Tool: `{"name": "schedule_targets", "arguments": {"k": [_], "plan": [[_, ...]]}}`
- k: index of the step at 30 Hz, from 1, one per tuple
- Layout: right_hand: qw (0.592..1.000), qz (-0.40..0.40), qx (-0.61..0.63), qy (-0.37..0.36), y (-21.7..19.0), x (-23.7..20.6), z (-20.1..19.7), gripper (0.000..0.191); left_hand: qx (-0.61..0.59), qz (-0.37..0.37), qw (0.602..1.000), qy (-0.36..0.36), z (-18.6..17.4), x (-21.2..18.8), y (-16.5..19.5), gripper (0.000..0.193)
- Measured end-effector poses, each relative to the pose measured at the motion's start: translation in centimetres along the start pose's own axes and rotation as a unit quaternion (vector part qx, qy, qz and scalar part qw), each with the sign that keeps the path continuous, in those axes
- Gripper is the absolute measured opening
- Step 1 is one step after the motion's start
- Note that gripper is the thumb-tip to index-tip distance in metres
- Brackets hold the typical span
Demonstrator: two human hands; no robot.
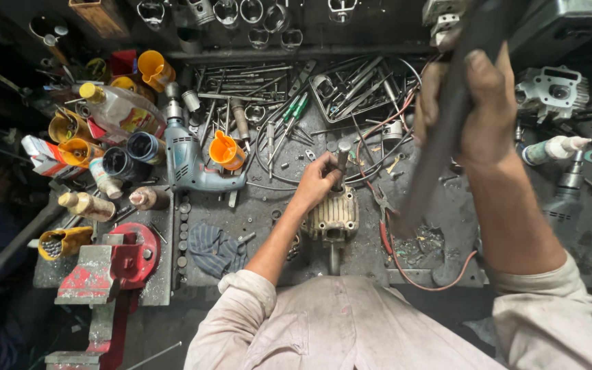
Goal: The person operates a lathe to smooth a cylindrical metal part, then moves to a workbench to assemble an engine cylinder. They insert a piston into the cylinder and use a hammer and punch to seat it, then rotate and inspect the assembly.
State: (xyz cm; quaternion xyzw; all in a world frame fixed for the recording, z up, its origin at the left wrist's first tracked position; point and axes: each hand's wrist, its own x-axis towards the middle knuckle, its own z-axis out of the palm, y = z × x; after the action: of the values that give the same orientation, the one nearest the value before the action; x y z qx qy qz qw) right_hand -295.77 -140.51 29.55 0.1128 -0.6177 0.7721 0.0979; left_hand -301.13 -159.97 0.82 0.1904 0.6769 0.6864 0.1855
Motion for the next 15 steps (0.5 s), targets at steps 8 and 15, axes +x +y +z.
{"name": "schedule_targets", "arguments": {"k": [8, 15], "plan": [[0.864, 0.479, -0.147, -0.058, 6.3, -2.6, -0.7, 0.028, 0.002, 0.015, 1.0, -0.004, 0.0, 0.1, -0.2, 0.013], [0.912, 0.395, -0.078, -0.08, 4.6, -2.1, -0.9, 0.03, 0.013, 0.006, 1.0, 0.009, 0.2, 0.0, 0.1, 0.02]]}}
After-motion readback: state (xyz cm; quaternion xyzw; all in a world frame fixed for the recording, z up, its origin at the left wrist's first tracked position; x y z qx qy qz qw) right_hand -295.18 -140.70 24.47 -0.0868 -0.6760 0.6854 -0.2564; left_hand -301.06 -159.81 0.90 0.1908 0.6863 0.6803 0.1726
